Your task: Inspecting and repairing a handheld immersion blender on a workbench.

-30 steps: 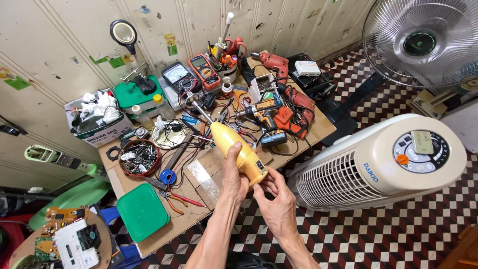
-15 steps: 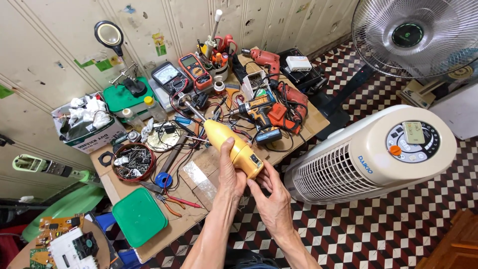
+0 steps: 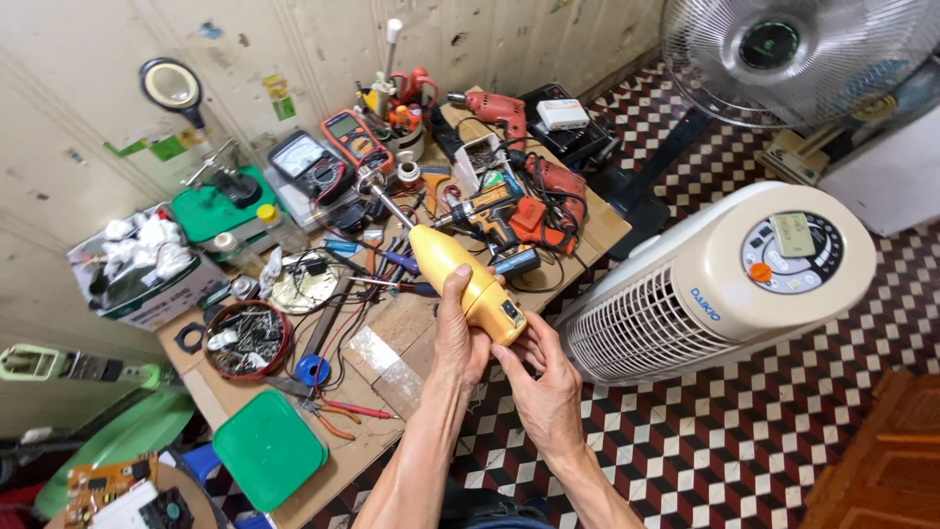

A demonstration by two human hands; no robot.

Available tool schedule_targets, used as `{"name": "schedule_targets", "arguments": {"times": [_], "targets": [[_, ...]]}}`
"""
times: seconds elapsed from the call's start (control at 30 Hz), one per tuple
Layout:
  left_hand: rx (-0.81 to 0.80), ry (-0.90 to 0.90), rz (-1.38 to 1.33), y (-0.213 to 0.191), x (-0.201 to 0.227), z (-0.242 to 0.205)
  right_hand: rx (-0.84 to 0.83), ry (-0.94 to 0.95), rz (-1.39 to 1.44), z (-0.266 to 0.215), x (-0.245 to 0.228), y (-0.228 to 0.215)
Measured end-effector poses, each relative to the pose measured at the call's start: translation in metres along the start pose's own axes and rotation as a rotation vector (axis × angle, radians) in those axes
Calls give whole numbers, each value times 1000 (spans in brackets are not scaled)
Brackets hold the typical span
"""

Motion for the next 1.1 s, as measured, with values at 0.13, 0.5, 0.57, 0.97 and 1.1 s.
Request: {"name": "schedule_targets", "arguments": {"times": [0.13, 0.5, 0.57, 0.97, 1.1], "targets": [[-26, -71, 53, 6, -21, 9, 81, 49, -48, -6, 5, -16], [-201, -378, 333, 30, -138, 23, 452, 222, -112, -57, 40, -90], [-200, -428, 368, 32, -156, 20, 503, 281, -131, -68, 44, -100], [-204, -528, 454, 42, -206, 31, 609, 557, -194, -85, 89, -137], [-200, -519, 430, 41, -214, 30, 657, 527, -97, -95, 108, -138]]}}
Point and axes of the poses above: each hand's wrist, its own z-axis towards the middle knuckle, its own y-axis out of the palm, x = y × z, the point moved 4 cm from there along z, towards the middle knuckle, and after that the axes turned 9 degrees about -y, right-handed, at the moved point
